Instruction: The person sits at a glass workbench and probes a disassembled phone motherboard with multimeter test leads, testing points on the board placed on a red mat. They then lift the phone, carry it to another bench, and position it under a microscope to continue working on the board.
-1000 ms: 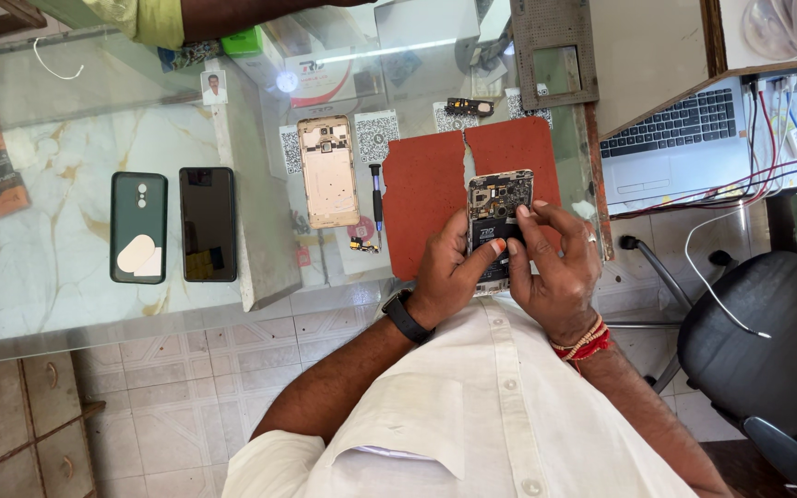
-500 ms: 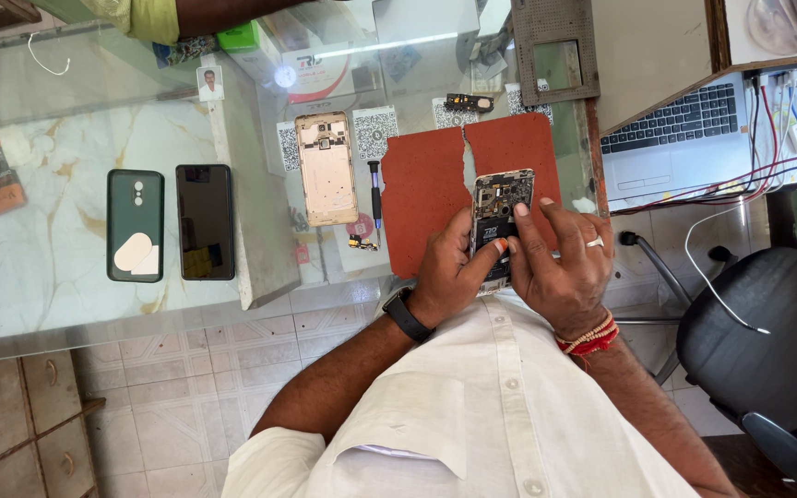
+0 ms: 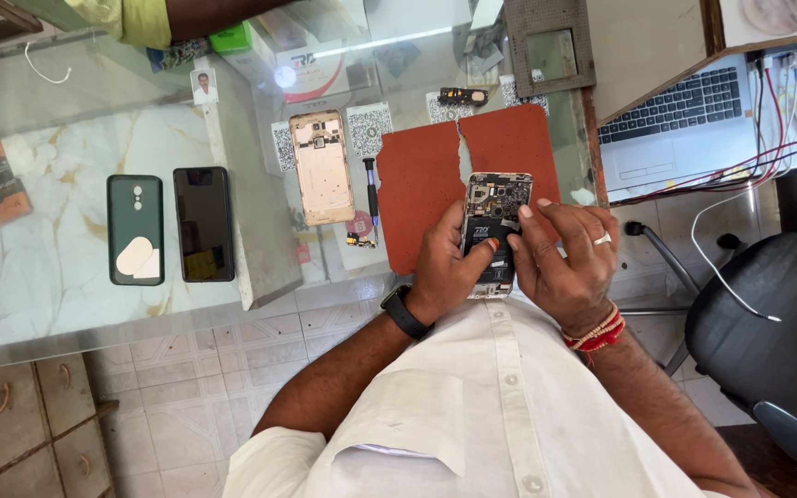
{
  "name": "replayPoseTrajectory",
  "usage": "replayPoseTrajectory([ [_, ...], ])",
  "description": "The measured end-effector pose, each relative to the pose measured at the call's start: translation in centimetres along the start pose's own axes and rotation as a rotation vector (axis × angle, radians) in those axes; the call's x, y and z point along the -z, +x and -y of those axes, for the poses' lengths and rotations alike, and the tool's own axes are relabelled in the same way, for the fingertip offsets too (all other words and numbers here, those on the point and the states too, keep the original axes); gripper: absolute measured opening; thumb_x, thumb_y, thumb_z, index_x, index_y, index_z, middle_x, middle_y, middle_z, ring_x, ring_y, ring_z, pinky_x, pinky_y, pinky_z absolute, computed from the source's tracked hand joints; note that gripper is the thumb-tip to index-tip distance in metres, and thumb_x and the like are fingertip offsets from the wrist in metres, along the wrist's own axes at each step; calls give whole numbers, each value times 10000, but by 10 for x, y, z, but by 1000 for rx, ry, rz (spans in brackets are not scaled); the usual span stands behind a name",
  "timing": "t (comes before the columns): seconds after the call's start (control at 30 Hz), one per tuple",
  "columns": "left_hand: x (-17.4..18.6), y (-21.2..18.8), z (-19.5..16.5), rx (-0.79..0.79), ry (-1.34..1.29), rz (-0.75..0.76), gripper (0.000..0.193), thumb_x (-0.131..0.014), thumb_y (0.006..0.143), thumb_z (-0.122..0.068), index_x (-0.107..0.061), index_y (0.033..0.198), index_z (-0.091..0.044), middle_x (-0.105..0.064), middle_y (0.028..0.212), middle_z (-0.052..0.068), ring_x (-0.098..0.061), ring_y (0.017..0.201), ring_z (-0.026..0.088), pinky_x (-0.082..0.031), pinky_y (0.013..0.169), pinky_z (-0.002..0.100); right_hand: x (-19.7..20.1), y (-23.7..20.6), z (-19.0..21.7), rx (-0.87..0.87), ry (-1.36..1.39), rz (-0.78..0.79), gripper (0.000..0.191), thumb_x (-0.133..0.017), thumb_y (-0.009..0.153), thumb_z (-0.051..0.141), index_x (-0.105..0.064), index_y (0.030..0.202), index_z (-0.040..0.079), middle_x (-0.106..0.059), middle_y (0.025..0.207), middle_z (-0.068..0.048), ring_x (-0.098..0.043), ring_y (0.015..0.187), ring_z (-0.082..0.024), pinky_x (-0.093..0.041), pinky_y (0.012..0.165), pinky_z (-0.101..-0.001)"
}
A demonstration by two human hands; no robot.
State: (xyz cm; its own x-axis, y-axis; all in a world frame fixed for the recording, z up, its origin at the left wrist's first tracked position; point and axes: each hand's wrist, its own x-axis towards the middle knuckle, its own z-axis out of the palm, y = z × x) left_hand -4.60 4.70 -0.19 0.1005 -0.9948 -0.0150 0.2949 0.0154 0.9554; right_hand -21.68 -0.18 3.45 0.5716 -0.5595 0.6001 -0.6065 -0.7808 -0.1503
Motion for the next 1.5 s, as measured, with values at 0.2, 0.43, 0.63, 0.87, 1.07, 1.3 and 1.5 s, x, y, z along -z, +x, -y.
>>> replayPoseTrajectory([
  [0.2,0,-5,-1,1,142,-6,306,-612,920,11,-574,1224,20,-731,1033,99,-711,944,115,-593,830,297,-2,-6,-2,50,-10,22,266,-817,941,140,-789,1200,88,-692,1183,-114,-651,1057,-251,-484,984,-471],
  [0.43,0,-7,0,-24,193,5,303,-608,909,-3,-574,1210,7,-719,993,81,-709,900,113,-592,787,298,-3,-10,-2,74,-56,35,253,-817,943,138,-797,1193,104,-697,1167,-98,-649,1043,-229,-478,983,-471],
  [0.63,1,-8,3,-17,181,17,293,-607,920,2,-570,1210,10,-718,985,81,-695,891,108,-579,779,295,0,-9,2,84,-67,24,257,-805,938,101,-795,1193,77,-693,1162,-104,-647,1046,-238,-474,980,-469],
  [0.87,-1,-6,3,4,78,19,343,-588,913,10,-561,1255,18,-725,1052,79,-694,955,97,-582,842,283,4,-3,4,-26,113,-39,279,-806,931,81,-754,1189,-9,-679,1153,-123,-657,1038,-251,-478,966,-474],
  [1.07,-4,-6,2,41,52,-5,212,-619,1002,-35,-606,1207,15,-739,1060,72,-687,955,76,-582,832,273,3,0,6,-215,341,-43,179,-804,916,-22,-759,1084,22,-676,1091,-113,-671,1025,-250,-527,854,-381],
  [1.3,-6,-6,1,19,110,-25,214,-677,1009,-78,-616,1196,5,-748,1033,63,-691,925,69,-583,796,267,3,-3,10,-290,365,-1,143,-815,915,-9,-770,1047,24,-665,1126,-128,-651,991,-228,-514,770,-338],
  [1.5,-6,-6,-3,30,136,-33,182,-675,1004,-87,-631,1165,-12,-753,999,48,-697,888,61,-591,769,265,-1,-7,13,-479,672,-81,226,-773,970,-13,-648,1158,-1,-631,1176,-124,-648,1041,-175,-550,860,-303],
])
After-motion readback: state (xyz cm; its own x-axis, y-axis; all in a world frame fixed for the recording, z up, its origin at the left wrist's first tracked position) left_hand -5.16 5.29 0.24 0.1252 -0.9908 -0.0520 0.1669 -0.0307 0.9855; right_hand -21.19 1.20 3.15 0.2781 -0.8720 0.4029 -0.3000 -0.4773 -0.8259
